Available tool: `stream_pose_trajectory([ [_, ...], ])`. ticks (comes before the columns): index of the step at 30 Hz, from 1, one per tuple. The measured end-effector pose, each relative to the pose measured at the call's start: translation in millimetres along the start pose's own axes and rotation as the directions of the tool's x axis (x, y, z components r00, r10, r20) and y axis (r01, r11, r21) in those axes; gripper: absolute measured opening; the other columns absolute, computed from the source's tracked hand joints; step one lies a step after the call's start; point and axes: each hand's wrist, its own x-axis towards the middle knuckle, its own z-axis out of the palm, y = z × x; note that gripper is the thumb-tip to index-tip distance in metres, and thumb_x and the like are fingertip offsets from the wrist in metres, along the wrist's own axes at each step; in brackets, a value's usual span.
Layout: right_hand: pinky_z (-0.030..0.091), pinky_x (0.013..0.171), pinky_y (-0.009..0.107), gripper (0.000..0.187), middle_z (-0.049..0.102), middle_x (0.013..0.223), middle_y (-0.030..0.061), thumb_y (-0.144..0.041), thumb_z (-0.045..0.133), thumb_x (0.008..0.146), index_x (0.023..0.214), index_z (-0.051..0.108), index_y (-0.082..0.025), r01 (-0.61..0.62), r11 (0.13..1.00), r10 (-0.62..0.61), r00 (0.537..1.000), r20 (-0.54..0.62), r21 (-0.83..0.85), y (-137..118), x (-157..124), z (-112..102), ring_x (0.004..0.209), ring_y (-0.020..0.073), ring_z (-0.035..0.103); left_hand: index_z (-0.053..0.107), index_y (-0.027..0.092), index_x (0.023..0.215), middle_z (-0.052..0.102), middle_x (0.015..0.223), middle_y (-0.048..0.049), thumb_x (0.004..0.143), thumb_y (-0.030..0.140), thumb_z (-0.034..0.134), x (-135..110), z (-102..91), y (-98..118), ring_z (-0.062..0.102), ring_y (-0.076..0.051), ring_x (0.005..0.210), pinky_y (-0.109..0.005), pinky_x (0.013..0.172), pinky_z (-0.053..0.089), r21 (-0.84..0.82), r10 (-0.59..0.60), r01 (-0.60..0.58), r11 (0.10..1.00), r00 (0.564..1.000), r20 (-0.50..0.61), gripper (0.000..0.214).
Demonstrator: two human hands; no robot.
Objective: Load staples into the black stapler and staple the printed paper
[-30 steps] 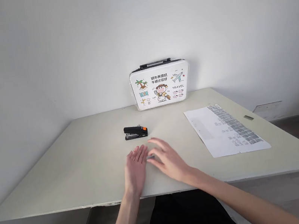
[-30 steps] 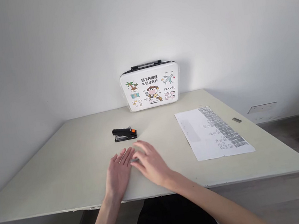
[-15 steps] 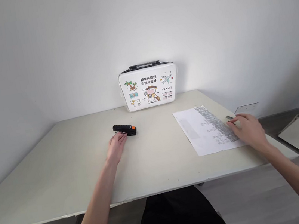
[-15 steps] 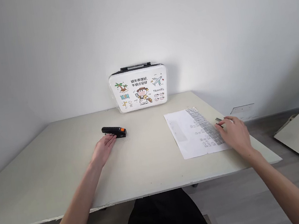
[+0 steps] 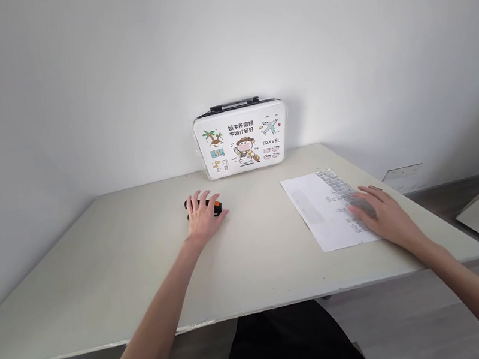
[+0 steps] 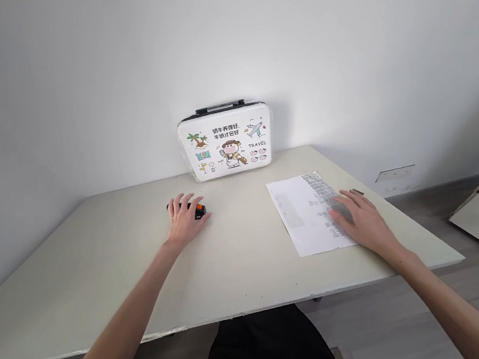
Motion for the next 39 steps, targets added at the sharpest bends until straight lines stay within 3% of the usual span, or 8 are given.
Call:
stream_pose_trajectory([
  [6,0.035,0.119,0.059,0.056,0.04,0.165,0.0116,-0.056,0.037,0.103,0.142,0.058,-0.021,-0.003,1.0,0.007,0.987,0.16,-0.029,-11,-2,1,0.155,0.0381,0.027,0.067,0.024,0.111,0.05,0.144,-0.0154,0.087,0.031,0.068,11,16.7,-22,0.022,-0.042,0.15,-0.065,0.123,-0.003,0.106,-0.053,0.057,0.993,0.998,-0.042,0.025],
  [13,0.036,0.12,0.058,0.058,0.039,0.166,0.0091,-0.056,0.035,0.104,0.149,0.054,-0.024,0.022,1.0,-0.021,0.969,0.245,0.0,-13,-4,-1,0.156,0.0353,0.027,0.066,0.022,0.114,0.047,0.149,-0.0171,0.088,0.036,0.068,16,2.6,-45,0.013,-0.043,0.155,-0.068,0.122,-0.005,0.136,-0.074,0.079,0.988,0.996,-0.041,0.029],
  [17,0.034,0.122,0.055,0.058,0.038,0.166,0.0073,-0.057,0.033,0.105,0.15,0.051,-0.025,0.01,1.0,-0.013,0.963,0.27,0.012,-21,-5,-6,0.155,0.0322,0.03,0.065,0.02,0.116,0.043,0.155,-0.0183,0.091,0.033,0.065,12,-8.3,-33,0.008,-0.04,0.158,-0.066,0.123,-0.006,0.026,-0.105,0.107,0.994,0.992,-0.074,0.028],
  [20,0.034,0.123,0.054,0.058,0.04,0.165,0.0073,-0.057,0.033,0.105,0.149,0.053,-0.025,-0.003,1.0,-0.001,0.965,0.262,0.013,-25,-5,-8,0.155,0.0315,0.031,0.067,0.024,0.112,0.05,0.151,-0.0148,0.09,0.03,0.066,-9,-21.3,-13,0.02,-0.035,0.157,-0.057,0.127,0.004,-0.189,-0.089,0.082,0.979,0.996,-0.027,0.023],
  [25,0.037,0.121,0.054,0.058,0.043,0.164,0.0095,-0.056,0.035,0.105,0.149,0.052,-0.023,-0.041,0.998,0.031,0.971,0.235,0.039,-29,-5,-11,0.153,0.0326,0.034,0.073,0.027,0.096,0.069,0.109,-0.0099,0.081,0.028,0.076,-60,-49.6,0,0.064,-0.027,0.111,-0.035,0.107,0.044,-0.374,-0.176,0.154,0.914,0.984,-0.026,0.016],
  [29,0.044,0.115,0.053,0.055,0.048,0.16,0.0087,-0.055,0.037,0.104,0.147,0.053,-0.025,-0.084,0.994,0.072,0.984,0.161,0.064,-31,-6,-15,0.148,0.0328,0.042,0.069,0.025,0.097,0.053,0.07,0.0011,0.089,0.031,0.06,-79,-62.1,-15,0.049,-0.016,0.062,-0.025,0.07,0.044,-0.098,-0.253,0.244,0.965,0.964,-0.086,0.014],
  [35,0.046,0.112,0.052,0.062,0.052,0.157,0.0113,-0.061,0.036,0.103,0.148,0.052,-0.022,-0.226,0.968,0.211,0.969,0.131,0.109,-21,-9,-15,0.14,0.0347,0.053,0.066,0.024,0.097,0.047,0.063,0.0033,0.093,0.038,0.049,-76,-60.8,-23,0.043,-0.015,0.057,-0.025,0.062,0.039,0.044,-0.252,0.249,0.968,0.965,0.069,0.023],
  [39,0.033,0.123,0.051,0.069,0.04,0.165,0.0087,-0.066,0.03,0.103,0.155,0.047,-0.024,-0.211,0.976,0.192,0.951,0.24,0.057,-21,-8,-10,0.152,0.0314,0.037,0.068,0.025,0.097,0.052,0.064,0.0029,0.093,0.038,0.048,-77,-59.6,-23,0.046,-0.014,0.057,-0.024,0.061,0.039,0.066,-0.251,0.245,0.967,0.964,0.094,0.024],
])
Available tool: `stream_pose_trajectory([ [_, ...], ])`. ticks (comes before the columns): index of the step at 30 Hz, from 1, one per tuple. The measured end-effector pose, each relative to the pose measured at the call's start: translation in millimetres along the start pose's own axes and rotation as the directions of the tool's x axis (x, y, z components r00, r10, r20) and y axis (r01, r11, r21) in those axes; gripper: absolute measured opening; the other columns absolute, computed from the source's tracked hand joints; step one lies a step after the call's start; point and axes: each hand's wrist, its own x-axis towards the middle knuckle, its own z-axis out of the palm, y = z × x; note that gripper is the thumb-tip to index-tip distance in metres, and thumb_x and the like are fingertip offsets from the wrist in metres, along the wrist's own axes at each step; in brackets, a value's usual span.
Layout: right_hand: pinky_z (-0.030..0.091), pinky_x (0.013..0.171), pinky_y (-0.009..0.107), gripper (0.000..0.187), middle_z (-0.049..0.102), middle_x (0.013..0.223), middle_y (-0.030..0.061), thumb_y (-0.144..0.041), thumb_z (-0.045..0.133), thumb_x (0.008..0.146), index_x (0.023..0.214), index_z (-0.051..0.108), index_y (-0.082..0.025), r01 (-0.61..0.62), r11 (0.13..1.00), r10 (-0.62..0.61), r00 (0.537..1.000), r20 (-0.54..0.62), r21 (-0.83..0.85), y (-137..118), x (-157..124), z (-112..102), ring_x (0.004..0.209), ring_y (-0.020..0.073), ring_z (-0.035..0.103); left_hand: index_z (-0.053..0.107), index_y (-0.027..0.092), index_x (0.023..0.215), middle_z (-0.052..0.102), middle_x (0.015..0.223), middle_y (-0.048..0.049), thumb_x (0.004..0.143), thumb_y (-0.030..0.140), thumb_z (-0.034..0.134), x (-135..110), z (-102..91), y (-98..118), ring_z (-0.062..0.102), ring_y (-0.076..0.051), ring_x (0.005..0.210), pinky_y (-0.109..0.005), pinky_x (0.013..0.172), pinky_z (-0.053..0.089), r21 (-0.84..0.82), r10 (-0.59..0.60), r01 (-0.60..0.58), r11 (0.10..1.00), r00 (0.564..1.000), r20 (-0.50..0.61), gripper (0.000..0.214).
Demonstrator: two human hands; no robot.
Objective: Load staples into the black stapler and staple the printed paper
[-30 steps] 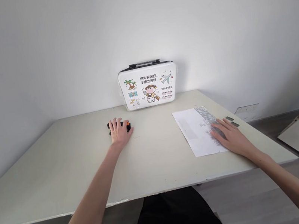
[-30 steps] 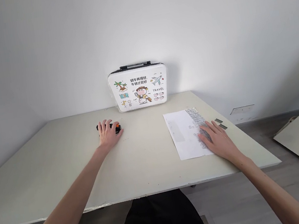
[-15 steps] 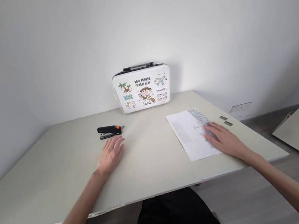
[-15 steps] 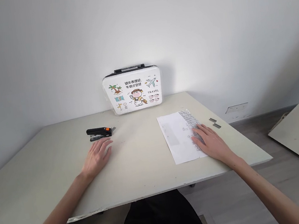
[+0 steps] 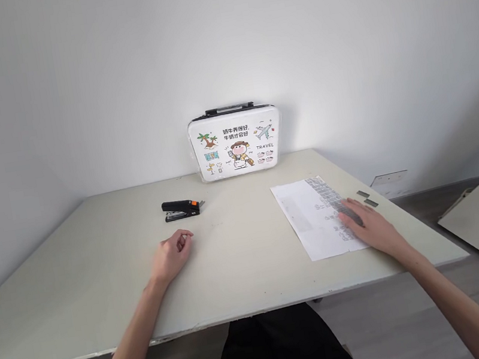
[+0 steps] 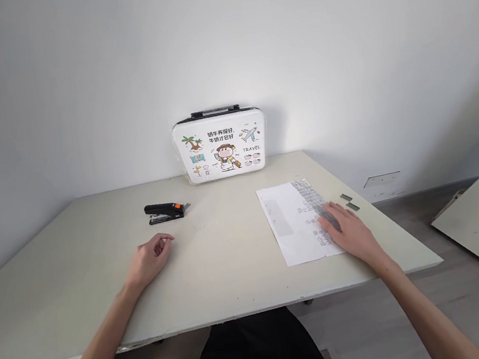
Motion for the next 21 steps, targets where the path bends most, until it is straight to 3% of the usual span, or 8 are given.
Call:
stream_pose_trajectory([
  [3,0.019,0.128,0.053,0.073,0.023,0.172,0.0051,-0.068,0.022,0.103,0.16,0.04,-0.026,0.018,0.992,-0.007,0.996,0.091,-0.126,-12,-2,5,0.158,0.0293,0.021,0.069,0.025,0.099,0.055,0.066,0.0033,0.093,0.039,0.048,-1,-0.2,-1,0.049,-0.014,0.057,-0.024,0.059,0.04,0.021,-0.014,0.013,1.0,0.999,0.04,0.026],
  [7,0.014,0.128,0.054,0.078,0.016,0.173,0.0044,-0.072,0.018,0.101,0.164,0.032,-0.027,-0.004,0.979,0.03,0.992,0.125,-0.204,-43,-14,11,0.16,0.0296,0.014,0.069,0.026,0.099,0.058,0.066,0.0039,0.093,0.039,0.047,-1,0.1,-2,0.052,-0.014,0.057,-0.024,0.06,0.042,0.065,-0.028,0.025,0.998,0.998,0.049,0.026],
  [14,0.005,0.129,0.058,0.077,0.012,0.173,0.0028,-0.071,0.021,0.102,0.164,0.032,-0.026,0.133,0.986,-0.115,0.98,0.162,-0.103,-139,-59,30,0.16,0.0316,0.005,0.069,0.027,0.101,0.064,0.074,0.0019,0.095,0.047,0.052,0,2.1,-3,0.059,-0.017,0.065,-0.027,0.063,0.045,0.1,0.002,-0.01,0.995,0.997,0.075,0.027],
  [16,0.003,0.129,0.057,0.078,0.009,0.173,0.0028,-0.071,0.021,0.102,0.165,0.03,-0.025,0.182,0.983,-0.172,0.963,0.21,-0.029,-176,-72,36,0.16,0.031,0.003,0.068,0.026,0.107,0.065,0.085,-0.0017,0.097,0.054,0.05,1,4.4,-4,0.063,-0.02,0.077,-0.03,0.071,0.049,0.072,0.086,-0.093,0.993,0.992,0.095,0.035],
  [18,0.001,0.129,0.057,0.079,0.006,0.173,0.002,-0.071,0.02,0.103,0.165,0.029,-0.024,0.2,0.978,-0.207,0.949,0.238,0.051,-212,-83,41,0.16,0.0316,0.0,0.066,0.024,0.115,0.066,0.101,-0.0066,0.097,0.058,0.051,2,8.2,-7,0.064,-0.025,0.097,-0.037,0.089,0.051,0.051,0.174,-0.178,0.983,0.982,0.074,0.041],
  [21,-0.003,0.129,0.057,0.081,0.002,0.173,0.0004,-0.071,0.017,0.102,0.165,0.028,-0.022,0.17,0.972,-0.211,0.937,0.278,0.164,-255,-95,44,0.159,0.0321,-0.008,0.063,0.024,0.124,0.061,0.124,-0.0104,0.092,0.061,0.061,4,13.5,-14,0.055,-0.032,0.121,-0.049,0.11,0.041,0.081,0.211,-0.214,0.974,0.977,0.036,0.049],
])
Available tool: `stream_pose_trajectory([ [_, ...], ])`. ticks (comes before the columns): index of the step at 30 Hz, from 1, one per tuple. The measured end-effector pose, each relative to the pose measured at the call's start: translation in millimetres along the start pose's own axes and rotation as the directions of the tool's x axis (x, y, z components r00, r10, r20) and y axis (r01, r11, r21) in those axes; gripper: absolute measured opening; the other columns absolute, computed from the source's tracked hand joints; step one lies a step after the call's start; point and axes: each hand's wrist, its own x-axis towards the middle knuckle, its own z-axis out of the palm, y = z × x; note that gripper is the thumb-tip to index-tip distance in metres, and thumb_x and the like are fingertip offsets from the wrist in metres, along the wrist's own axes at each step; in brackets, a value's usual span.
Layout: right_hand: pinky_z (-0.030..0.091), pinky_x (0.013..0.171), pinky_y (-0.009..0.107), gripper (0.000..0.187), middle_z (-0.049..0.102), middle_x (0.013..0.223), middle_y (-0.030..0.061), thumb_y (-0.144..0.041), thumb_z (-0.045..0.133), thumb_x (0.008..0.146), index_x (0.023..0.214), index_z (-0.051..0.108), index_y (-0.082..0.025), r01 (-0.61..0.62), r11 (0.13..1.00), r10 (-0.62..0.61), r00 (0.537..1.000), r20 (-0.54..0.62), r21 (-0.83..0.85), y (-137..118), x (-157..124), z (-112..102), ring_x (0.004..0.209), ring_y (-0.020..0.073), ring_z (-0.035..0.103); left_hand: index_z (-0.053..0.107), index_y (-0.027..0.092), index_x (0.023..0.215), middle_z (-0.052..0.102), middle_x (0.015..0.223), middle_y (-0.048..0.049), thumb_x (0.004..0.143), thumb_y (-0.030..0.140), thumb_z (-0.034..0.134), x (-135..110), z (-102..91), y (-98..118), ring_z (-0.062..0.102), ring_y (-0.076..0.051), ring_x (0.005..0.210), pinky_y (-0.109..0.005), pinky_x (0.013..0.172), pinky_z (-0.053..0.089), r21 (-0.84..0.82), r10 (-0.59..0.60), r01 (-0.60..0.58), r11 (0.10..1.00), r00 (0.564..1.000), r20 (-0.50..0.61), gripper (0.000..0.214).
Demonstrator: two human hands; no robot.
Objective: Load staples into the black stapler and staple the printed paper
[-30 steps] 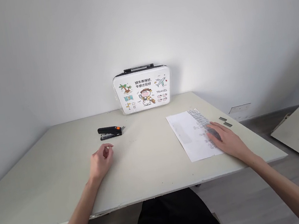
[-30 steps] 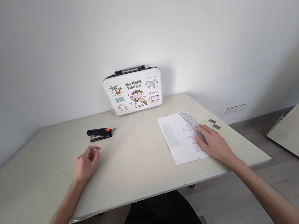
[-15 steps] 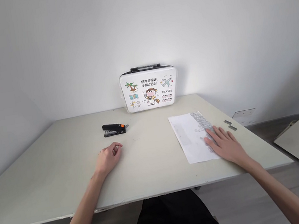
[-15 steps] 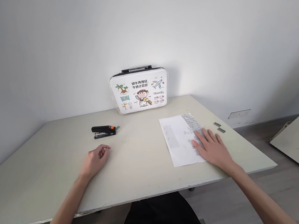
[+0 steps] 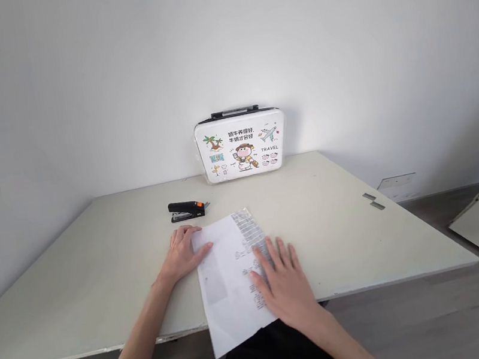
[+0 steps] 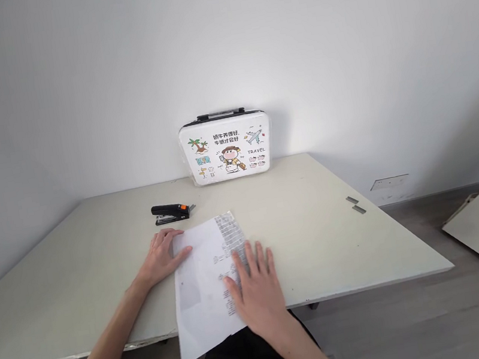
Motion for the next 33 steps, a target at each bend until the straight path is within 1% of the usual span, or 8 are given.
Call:
stream_pose_trajectory([
  [4,-0.006,0.129,0.055,0.084,-0.011,0.172,-0.0037,-0.073,0.017,0.101,0.168,0.015,-0.022,-0.04,0.977,0.013,0.992,0.129,0.209,-22,-2,-6,0.158,0.0292,-0.016,0.064,0.027,0.124,0.059,0.135,-0.0093,0.088,0.061,0.066,-1,-2.3,-12,0.046,-0.035,0.132,-0.054,0.114,0.034,0.027,-0.042,0.042,0.999,0.999,-0.012,0.05],
  [7,0.001,0.13,0.053,0.079,-0.014,0.171,-0.0079,-0.072,0.018,0.103,0.168,0.005,-0.03,-0.044,0.935,-0.036,0.975,0.217,0.353,-4,-2,-25,0.159,0.0248,-0.013,0.064,0.027,0.123,0.062,0.136,-0.0083,0.088,0.064,0.064,-6,-13.6,-29,0.045,-0.035,0.135,-0.054,0.114,0.033,0.027,-0.09,0.09,0.996,0.996,0.003,0.051],
  [11,0.006,0.131,0.048,0.079,0.006,0.174,-0.0034,-0.07,0.019,0.103,0.168,0.013,-0.026,-0.06,0.949,0.02,0.991,0.13,0.31,65,9,-53,0.161,0.0223,0.003,0.065,0.027,0.123,0.064,0.139,-0.0083,0.085,0.069,0.063,-18,-32.6,-60,0.046,-0.037,0.137,-0.053,0.115,0.033,0.053,-0.182,0.182,0.982,0.983,-0.018,0.057],
  [15,0.016,0.131,0.047,0.077,0.029,0.17,0.0032,-0.068,0.023,0.103,0.161,0.038,-0.021,-0.118,0.984,0.128,0.989,-0.07,0.132,155,24,-71,0.158,0.0257,0.021,0.063,0.026,0.126,0.065,0.139,-0.0099,0.076,0.075,0.066,-27,-45.7,-84,0.051,-0.037,0.135,-0.051,0.116,0.034,0.086,-0.337,0.343,0.936,0.939,-0.071,0.071],
  [18,0.025,0.129,0.047,0.071,0.038,0.166,0.0031,-0.066,0.025,0.103,0.154,0.049,-0.023,-0.127,0.991,0.133,0.976,-0.171,0.046,195,28,-75,0.156,0.0261,0.028,0.062,0.025,0.13,0.065,0.139,-0.0102,0.073,0.077,0.067,-27,-49.0,-91,0.053,-0.037,0.134,-0.05,0.117,0.034,0.113,-0.406,0.412,0.904,0.911,-0.072,0.078],
  [24,0.033,0.125,0.051,0.066,0.039,0.166,0.002,-0.066,0.031,0.103,0.151,0.052,-0.026,-0.098,0.994,0.086,0.976,-0.198,-0.05,201,25,-71,0.155,0.0286,0.03,0.062,0.022,0.132,0.062,0.143,-0.0137,0.073,0.076,0.066,-18,-47.2,-97,0.049,-0.039,0.138,-0.053,0.118,0.032,0.12,-0.482,0.493,0.862,0.87,-0.107,0.08],
  [27,0.035,0.124,0.052,0.064,0.039,0.166,0.0016,-0.065,0.031,0.103,0.151,0.052,-0.027,-0.091,0.995,0.08,0.976,-0.202,-0.047,201,25,-71,0.155,0.029,0.032,0.063,0.02,0.131,0.063,0.143,-0.0144,0.083,0.071,0.058,-16,-47.3,-103,0.049,-0.038,0.139,-0.054,0.119,0.032,0.076,-0.477,0.485,0.871,0.873,-0.102,0.07],
  [33,0.044,0.118,0.051,0.062,0.039,0.165,0.0002,-0.065,0.035,0.102,0.148,0.055,-0.029,-0.091,0.996,0.086,0.979,-0.187,-0.021,202,23,-77,0.154,0.03,0.032,0.065,0.022,0.128,0.064,0.143,-0.0085,0.098,0.051,0.04,-19,-49.0,-107,0.062,-0.031,0.128,-0.047,0.111,0.045,0.017,-0.455,0.459,0.888,0.886,-0.091,0.049],
])
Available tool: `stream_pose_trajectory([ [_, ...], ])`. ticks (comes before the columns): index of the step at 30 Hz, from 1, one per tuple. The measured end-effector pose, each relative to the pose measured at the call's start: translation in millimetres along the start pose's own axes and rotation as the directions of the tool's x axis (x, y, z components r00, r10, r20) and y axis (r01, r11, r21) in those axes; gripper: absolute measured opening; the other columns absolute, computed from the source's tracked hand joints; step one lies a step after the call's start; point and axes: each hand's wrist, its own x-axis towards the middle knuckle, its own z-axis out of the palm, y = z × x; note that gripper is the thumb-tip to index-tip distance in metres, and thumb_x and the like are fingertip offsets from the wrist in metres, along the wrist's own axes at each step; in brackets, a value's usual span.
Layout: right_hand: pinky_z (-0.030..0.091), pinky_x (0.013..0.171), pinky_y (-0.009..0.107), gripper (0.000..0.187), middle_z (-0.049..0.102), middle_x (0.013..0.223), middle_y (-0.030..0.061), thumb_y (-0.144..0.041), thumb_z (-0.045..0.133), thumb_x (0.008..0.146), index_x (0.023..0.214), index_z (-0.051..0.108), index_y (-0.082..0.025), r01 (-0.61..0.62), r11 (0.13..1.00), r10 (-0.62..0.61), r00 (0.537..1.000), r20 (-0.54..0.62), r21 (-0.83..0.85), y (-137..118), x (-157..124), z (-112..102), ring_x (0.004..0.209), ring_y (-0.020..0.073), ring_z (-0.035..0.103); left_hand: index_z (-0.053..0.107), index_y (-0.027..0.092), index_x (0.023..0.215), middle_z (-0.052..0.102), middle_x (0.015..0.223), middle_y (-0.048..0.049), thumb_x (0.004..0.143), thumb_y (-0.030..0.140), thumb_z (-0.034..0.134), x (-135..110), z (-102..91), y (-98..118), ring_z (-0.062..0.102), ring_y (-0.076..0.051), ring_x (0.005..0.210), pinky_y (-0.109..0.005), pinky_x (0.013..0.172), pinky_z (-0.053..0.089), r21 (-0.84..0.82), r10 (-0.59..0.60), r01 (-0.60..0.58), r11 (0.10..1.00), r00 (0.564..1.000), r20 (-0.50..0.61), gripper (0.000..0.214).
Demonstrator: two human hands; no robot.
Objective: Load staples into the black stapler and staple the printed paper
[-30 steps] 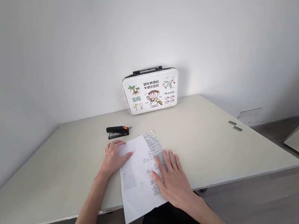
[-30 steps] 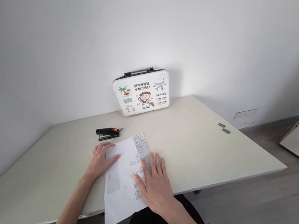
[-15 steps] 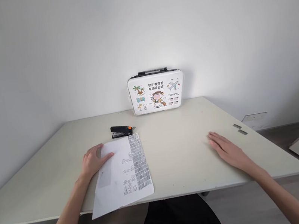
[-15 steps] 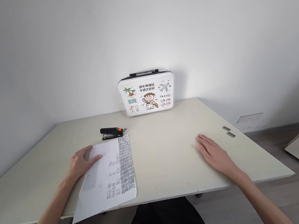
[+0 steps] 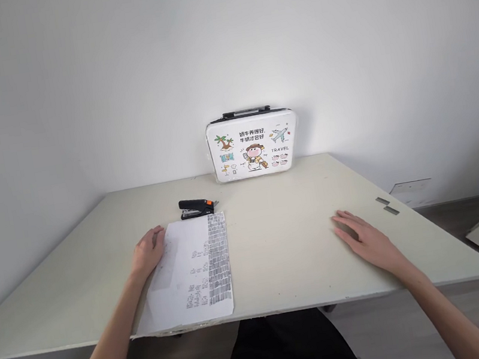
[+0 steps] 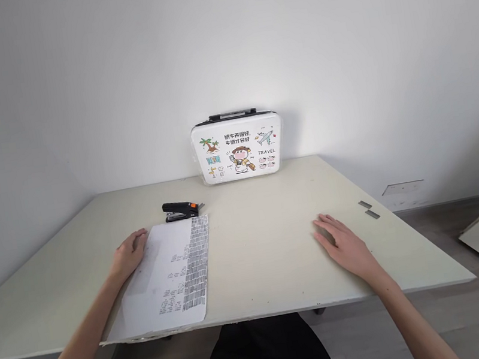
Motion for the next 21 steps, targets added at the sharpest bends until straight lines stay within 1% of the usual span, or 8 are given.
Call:
stream_pose_trajectory([
  [4,0.052,0.11,0.047,0.057,0.043,0.163,0.0,-0.063,0.037,0.102,0.144,0.059,-0.031,0.012,0.999,-0.011,1.0,-0.011,0.048,-1,-1,-3,0.153,0.0302,0.035,0.068,0.026,0.124,0.066,0.143,-0.0044,0.097,0.042,0.042,-3,0.4,1,0.061,-0.031,0.129,-0.047,0.111,0.046,-0.018,0.01,-0.01,1.0,1.0,-0.014,0.041],
  [8,0.058,0.101,0.042,0.056,0.044,0.163,-0.0011,-0.063,0.038,0.102,0.142,0.06,-0.032,0.014,0.997,-0.013,1.0,-0.004,0.073,-2,-1,-3,0.153,0.0292,0.035,0.068,0.026,0.124,0.066,0.142,-0.0043,0.096,0.04,0.044,-4,0.0,2,0.063,-0.031,0.128,-0.048,0.112,0.046,-0.029,0.008,-0.008,1.0,1.0,-0.023,0.04],
  [17,0.057,0.101,0.044,0.053,0.044,0.163,-0.0006,-0.062,0.039,0.101,0.14,0.062,-0.033,0.025,0.997,-0.024,1.0,-0.008,0.076,2,0,-1,0.154,0.0306,0.033,0.068,0.026,0.12,0.066,0.142,-0.0032,0.095,0.046,0.046,-5,-3.7,8,0.065,-0.031,0.123,-0.047,0.112,0.046,-0.042,-0.006,0.006,0.999,1.0,-0.01,0.04],
  [21,0.056,0.102,0.045,0.052,0.046,0.162,0.0004,-0.06,0.04,0.101,0.138,0.064,-0.033,0.024,0.996,-0.022,1.0,-0.02,0.088,1,0,-1,0.153,0.0319,0.034,0.069,0.026,0.118,0.069,0.137,-0.0045,0.096,0.05,0.044,-6,-6.1,12,0.068,-0.031,0.119,-0.047,0.107,0.05,-0.04,-0.028,0.028,0.999,1.0,-0.008,0.041],
])
